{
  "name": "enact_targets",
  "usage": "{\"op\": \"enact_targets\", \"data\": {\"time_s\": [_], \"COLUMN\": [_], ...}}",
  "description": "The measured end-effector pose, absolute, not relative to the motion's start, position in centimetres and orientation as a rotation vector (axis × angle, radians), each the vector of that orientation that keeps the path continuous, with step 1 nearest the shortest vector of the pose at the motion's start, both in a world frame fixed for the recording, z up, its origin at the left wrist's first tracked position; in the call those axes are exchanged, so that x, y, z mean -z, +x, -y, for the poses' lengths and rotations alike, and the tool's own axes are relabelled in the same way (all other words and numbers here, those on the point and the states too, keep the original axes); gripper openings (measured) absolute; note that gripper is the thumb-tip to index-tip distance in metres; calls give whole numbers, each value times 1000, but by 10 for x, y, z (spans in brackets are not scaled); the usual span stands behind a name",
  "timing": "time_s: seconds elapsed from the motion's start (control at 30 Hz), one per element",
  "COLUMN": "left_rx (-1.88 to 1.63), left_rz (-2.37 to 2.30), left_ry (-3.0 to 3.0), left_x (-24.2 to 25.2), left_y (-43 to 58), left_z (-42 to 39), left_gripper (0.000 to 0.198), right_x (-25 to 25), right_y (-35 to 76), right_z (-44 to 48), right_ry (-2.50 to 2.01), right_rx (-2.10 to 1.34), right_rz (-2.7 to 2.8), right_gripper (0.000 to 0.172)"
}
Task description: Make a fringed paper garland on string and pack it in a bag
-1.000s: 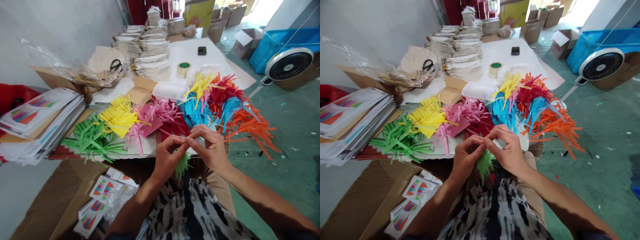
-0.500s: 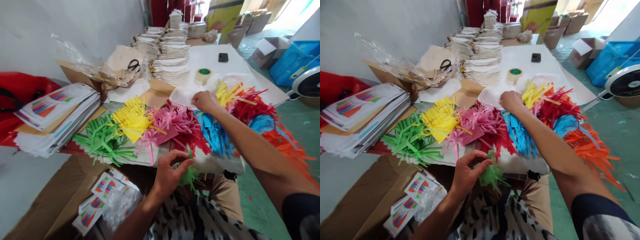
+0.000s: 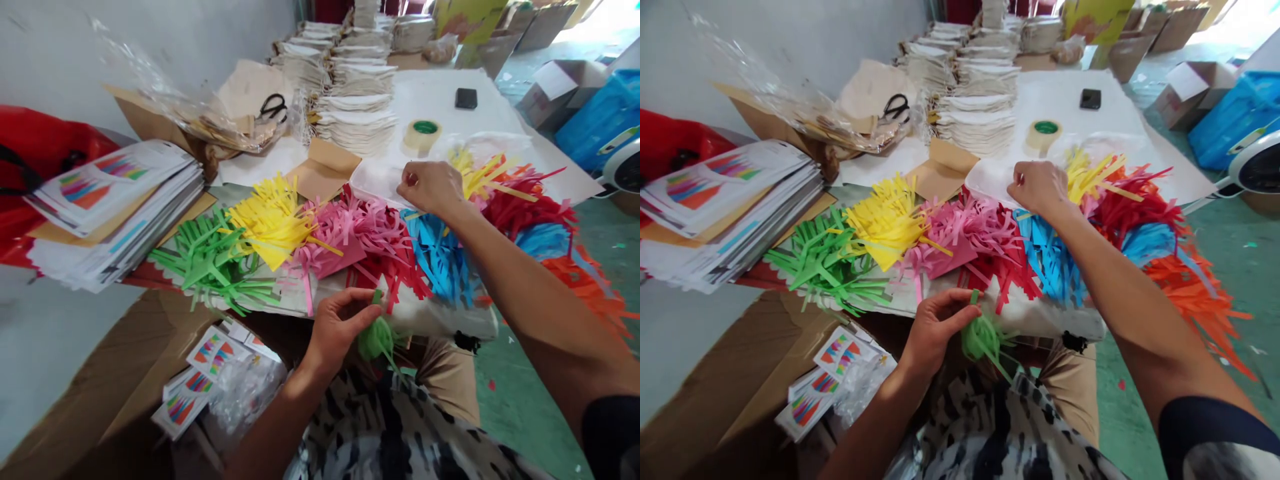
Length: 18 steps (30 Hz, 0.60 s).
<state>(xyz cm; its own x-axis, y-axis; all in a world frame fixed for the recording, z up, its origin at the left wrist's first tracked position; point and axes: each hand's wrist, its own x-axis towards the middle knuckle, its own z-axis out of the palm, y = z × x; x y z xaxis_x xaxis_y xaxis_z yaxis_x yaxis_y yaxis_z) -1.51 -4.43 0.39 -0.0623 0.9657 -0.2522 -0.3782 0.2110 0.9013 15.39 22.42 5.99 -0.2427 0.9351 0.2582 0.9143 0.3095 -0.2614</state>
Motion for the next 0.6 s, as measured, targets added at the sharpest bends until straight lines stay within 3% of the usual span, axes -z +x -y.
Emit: {"op": "enact_targets", "data": {"time_s": [0.1, 0.27, 0.6], "left_rx": [-1300, -1387, -1484], "left_rz": [-1101, -1165, -1328], "left_ry": [694, 818, 1336], "left_x": [-1, -5, -27], "left_y": [-12, -3, 9], "left_z": [48, 53, 63], "left_gripper": [23, 18, 5], "right_x": [-74, -77, -72], "right_y": [160, 176, 203], "right_z": [-168, -56, -10], "right_ry": [-1365, -920, -801], "right_rx": [-249, -929, -817], "right_rz": [2177, 2248, 2275], "right_gripper": [10, 7, 9]}}
